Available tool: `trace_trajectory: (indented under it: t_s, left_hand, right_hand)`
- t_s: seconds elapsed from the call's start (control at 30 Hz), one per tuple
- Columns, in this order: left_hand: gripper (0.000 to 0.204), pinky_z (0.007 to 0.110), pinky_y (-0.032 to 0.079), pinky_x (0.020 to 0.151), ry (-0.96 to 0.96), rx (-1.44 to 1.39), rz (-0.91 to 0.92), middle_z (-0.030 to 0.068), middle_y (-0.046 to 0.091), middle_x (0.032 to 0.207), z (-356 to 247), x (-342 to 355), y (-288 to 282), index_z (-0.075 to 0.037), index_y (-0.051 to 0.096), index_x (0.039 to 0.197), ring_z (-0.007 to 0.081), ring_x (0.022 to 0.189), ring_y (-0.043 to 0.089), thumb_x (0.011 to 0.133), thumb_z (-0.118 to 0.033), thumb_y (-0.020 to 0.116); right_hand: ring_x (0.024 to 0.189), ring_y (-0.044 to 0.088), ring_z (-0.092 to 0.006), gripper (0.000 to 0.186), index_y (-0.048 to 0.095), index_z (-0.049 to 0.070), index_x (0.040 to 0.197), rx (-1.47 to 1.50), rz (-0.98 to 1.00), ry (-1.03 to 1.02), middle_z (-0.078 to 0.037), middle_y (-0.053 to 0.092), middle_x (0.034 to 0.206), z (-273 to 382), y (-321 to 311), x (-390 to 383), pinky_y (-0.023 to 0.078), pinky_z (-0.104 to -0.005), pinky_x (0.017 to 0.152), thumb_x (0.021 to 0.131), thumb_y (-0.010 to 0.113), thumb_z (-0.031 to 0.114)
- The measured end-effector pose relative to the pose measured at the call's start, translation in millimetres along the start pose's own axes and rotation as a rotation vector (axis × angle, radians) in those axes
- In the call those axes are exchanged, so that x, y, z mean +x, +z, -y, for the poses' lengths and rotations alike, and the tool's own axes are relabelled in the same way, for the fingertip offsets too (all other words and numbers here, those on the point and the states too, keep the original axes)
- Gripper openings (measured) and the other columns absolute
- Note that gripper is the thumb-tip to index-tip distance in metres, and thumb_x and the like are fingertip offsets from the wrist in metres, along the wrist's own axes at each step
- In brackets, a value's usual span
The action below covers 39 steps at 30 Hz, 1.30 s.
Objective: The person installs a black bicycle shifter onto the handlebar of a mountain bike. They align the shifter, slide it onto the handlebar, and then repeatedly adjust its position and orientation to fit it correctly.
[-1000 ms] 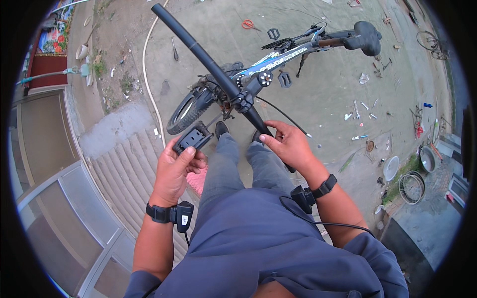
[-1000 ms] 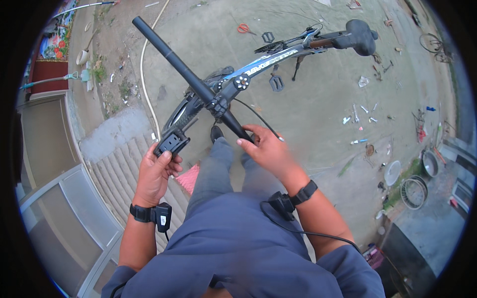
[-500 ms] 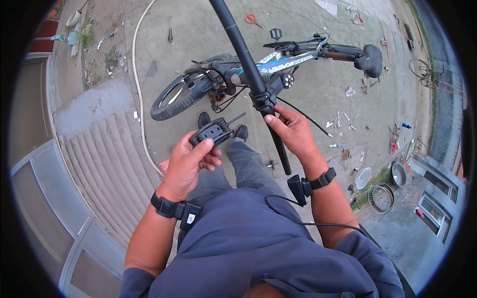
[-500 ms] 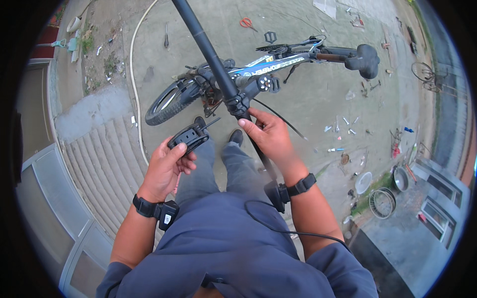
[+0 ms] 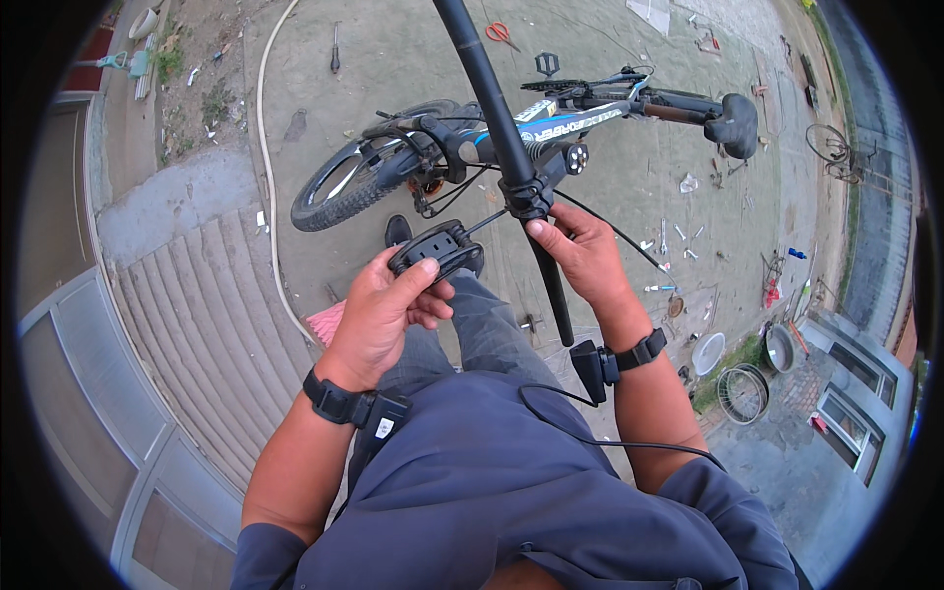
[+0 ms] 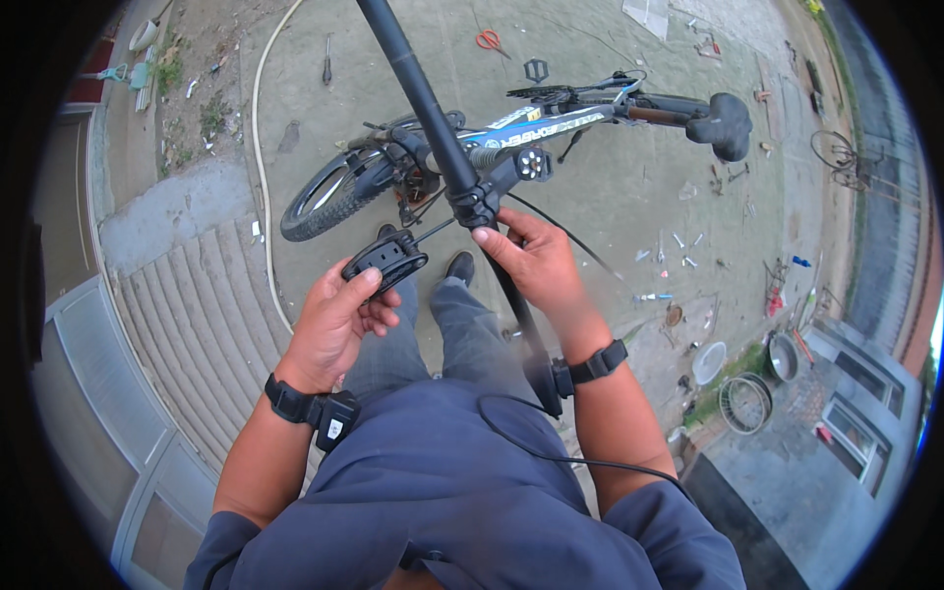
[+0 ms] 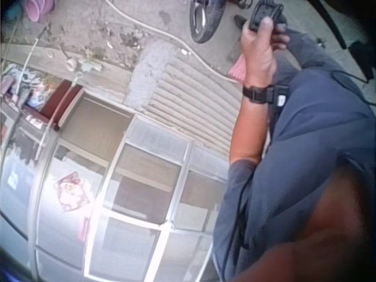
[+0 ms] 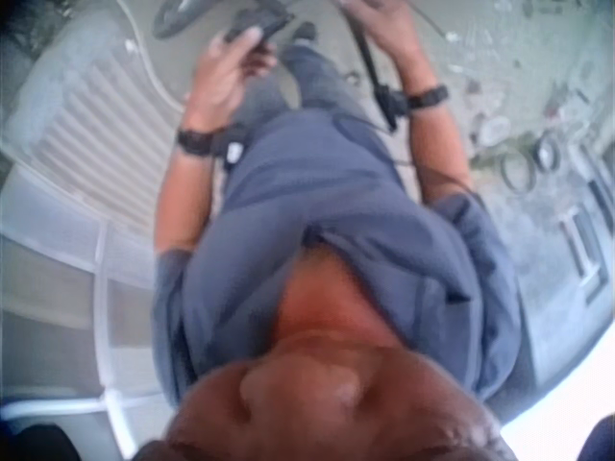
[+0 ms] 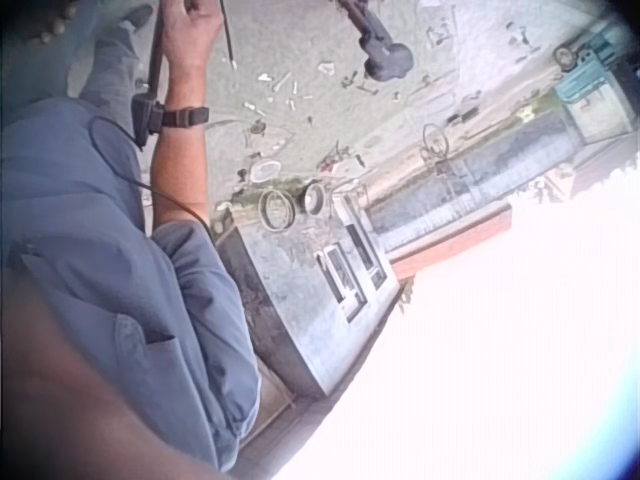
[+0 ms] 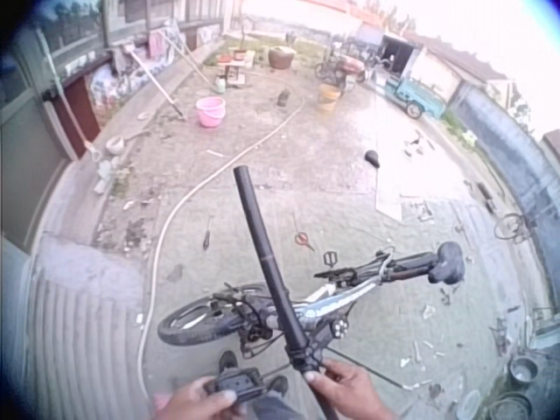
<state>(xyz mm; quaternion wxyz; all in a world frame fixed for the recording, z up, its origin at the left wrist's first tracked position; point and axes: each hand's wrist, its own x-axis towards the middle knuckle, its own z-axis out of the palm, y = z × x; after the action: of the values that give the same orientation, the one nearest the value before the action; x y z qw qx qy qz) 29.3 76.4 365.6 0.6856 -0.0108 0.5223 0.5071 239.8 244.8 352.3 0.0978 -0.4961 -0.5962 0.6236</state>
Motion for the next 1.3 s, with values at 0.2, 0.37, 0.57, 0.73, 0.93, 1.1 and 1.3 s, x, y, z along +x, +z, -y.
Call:
trace_trajectory:
  t_s: [0.2, 0.37, 0.57, 0.73, 0.93, 1.1, 1.3]
  left_hand:
    - [0.032, 0.025, 0.053, 0.059, 0.013, -0.038, -0.001, 0.0090, 0.070, 0.090, 2.5, 3.2, 1.7, -0.004, 0.058, 0.113, 0.0150, 0.072, 0.070, 0.098, -0.030, 0.068]
    - [0.032, 0.025, 0.053, 0.059, -0.045, -0.134, 0.002, 0.0099, 0.071, 0.091, 5.5, 1.9, 2.2, -0.004, 0.060, 0.114, 0.0147, 0.073, 0.070, 0.100, -0.033, 0.065]
    - [0.034, 0.023, 0.053, 0.059, -0.213, -0.339, 0.027, 0.0111, 0.071, 0.094, 5.5, -7.8, 10.1, -0.005, 0.060, 0.117, 0.0153, 0.074, 0.071, 0.100, -0.035, 0.065]
    - [0.039, 0.026, 0.055, 0.061, -0.028, -0.053, -0.074, 0.0127, 0.071, 0.098, 5.6, -14.7, 25.9, -0.002, 0.055, 0.126, 0.0162, 0.073, 0.070, 0.097, -0.024, 0.070]
    - [0.051, 0.031, 0.056, 0.065, 0.816, 1.167, -0.234, 0.0104, 0.067, 0.113, 7.3, -8.6, 24.5, 0.005, 0.050, 0.136, 0.0162, 0.083, 0.069, 0.093, -0.008, 0.073]
    - [0.048, 0.029, 0.055, 0.068, 0.239, 0.300, -0.141, 0.0103, 0.065, 0.114, 4.6, -9.3, 19.1, -0.004, 0.055, 0.137, 0.0189, 0.090, 0.069, 0.092, -0.009, 0.071]
    - [0.054, 0.034, 0.055, 0.085, 0.518, 0.715, -0.134, 0.0141, 0.061, 0.122, -4.1, -10.7, 22.0, -0.001, 0.054, 0.138, 0.0253, 0.103, 0.066, 0.088, -0.008, 0.071]
  right_hand:
    - [0.071, 0.045, -0.0032, 0.038, 0.072, 0.001, 0.120, 0.020, -0.001, 0.009, 0.005, 0.061, 0.084, -1.1, -0.1, 0.6, 0.039, -0.0211, 0.062, 0.090, 0.080, 0.023]
    - [0.070, 0.045, -0.0032, 0.039, 0.072, 0.001, 0.120, 0.007, 0.008, 0.021, 0.005, 0.061, 0.083, -2.5, -2.0, 1.8, 0.039, -0.0212, 0.062, 0.090, 0.080, 0.024]
    - [0.070, 0.046, -0.0028, 0.037, 0.072, 0.002, 0.119, 0.010, 0.021, 0.014, 0.006, 0.062, 0.084, -1.2, -2.3, 2.6, 0.039, -0.0210, 0.062, 0.090, 0.080, 0.024]
    - [0.071, 0.047, -0.0026, 0.036, 0.073, 0.002, 0.117, 0.014, 0.026, 0.000, 0.005, 0.063, 0.086, -1.4, -2.6, 2.8, 0.040, -0.0210, 0.062, 0.090, 0.080, 0.024]
    - [0.070, 0.047, -0.0025, 0.039, 0.072, 0.002, 0.120, 0.049, 0.020, -0.004, 0.005, 0.063, 0.085, -8.3, -1.8, 5.2, 0.040, -0.0212, 0.062, 0.090, 0.080, 0.026]
    - [0.068, 0.046, -0.0022, 0.042, 0.072, 0.003, 0.124, 0.048, 0.040, 0.006, 0.006, 0.060, 0.079, -10.7, -3.6, 6.6, 0.038, -0.0208, 0.060, 0.090, 0.080, 0.025]
    - [0.067, 0.045, -0.0019, 0.042, 0.071, 0.003, 0.125, 0.071, 0.046, 0.006, 0.006, 0.059, 0.077, -9.3, -4.0, 6.5, 0.038, -0.0205, 0.059, 0.089, 0.080, 0.022]
